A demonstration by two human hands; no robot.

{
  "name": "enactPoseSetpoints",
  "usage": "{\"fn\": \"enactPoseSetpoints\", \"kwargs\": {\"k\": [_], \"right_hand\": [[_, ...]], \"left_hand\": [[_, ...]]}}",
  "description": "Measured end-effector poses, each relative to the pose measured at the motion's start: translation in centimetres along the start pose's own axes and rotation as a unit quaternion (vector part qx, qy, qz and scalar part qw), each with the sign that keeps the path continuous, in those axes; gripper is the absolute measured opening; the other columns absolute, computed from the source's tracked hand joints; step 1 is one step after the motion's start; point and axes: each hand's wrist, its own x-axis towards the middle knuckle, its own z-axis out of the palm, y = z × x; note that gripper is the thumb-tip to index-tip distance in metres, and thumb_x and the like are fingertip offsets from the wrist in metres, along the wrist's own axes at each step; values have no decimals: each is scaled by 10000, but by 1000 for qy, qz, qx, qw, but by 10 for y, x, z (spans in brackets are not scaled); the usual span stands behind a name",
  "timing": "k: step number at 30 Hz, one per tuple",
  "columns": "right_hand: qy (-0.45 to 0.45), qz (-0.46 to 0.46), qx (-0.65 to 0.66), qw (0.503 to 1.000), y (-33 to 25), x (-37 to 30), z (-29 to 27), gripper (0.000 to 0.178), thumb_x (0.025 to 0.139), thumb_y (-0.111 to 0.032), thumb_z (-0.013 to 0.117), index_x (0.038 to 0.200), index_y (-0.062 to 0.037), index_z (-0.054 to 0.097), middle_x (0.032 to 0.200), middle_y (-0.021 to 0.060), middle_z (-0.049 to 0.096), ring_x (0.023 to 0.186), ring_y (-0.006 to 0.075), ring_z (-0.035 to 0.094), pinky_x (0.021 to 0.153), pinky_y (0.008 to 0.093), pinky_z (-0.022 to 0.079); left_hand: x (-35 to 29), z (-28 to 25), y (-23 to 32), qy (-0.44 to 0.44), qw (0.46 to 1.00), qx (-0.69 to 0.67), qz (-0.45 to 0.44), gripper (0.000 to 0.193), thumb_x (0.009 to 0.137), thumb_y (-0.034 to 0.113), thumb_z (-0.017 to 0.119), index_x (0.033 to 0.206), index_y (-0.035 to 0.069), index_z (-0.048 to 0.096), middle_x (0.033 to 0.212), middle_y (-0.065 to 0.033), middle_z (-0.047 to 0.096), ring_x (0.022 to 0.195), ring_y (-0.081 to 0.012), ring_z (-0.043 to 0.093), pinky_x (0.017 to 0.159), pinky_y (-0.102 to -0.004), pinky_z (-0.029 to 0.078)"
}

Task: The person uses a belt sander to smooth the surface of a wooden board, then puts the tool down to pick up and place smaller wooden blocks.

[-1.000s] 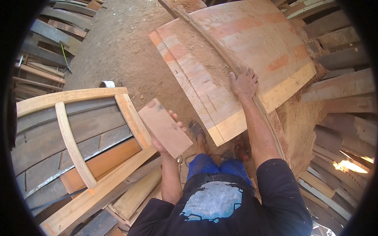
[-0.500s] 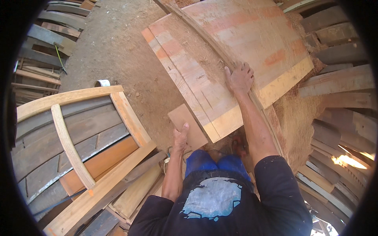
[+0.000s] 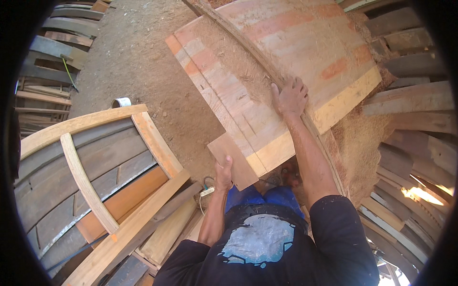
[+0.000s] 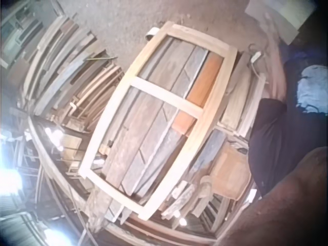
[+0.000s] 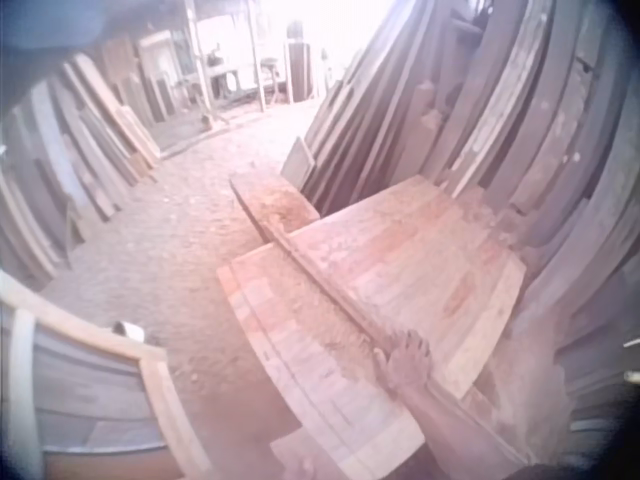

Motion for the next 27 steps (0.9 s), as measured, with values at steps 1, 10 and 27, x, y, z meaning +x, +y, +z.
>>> {"fn": "enactPoseSetpoints", "kwargs": {"k": [1,10,27], "right_hand": [[-1,1,5,1000,0,0,-1,707,960,-550,573,1493,-108,426,1547,174,364,1415,388,322,1167,529,290],[12,-3,0,1000,0,1,-2,705,952,-540,584,1485,-105,429,1547,176,363,1414,392,319,1169,524,287],[-1,-9,4,1000,-2,5,0,728,925,-503,629,1506,-123,410,1553,192,352,1402,414,327,1164,536,294]], "left_hand": [[1,0,0,-1,1000,0,-1,629,988,383,688,1402,-50,498,1318,-127,608,1188,-229,587,1018,-374,473],[52,-1,38,20,1000,-18,-3,634,981,395,695,1395,-43,498,1299,-133,610,1176,-231,586,1011,-384,481],[225,-12,144,126,990,65,2,635,959,399,729,1285,-101,511,1206,-178,631,1104,-255,606,967,-383,511]]}}
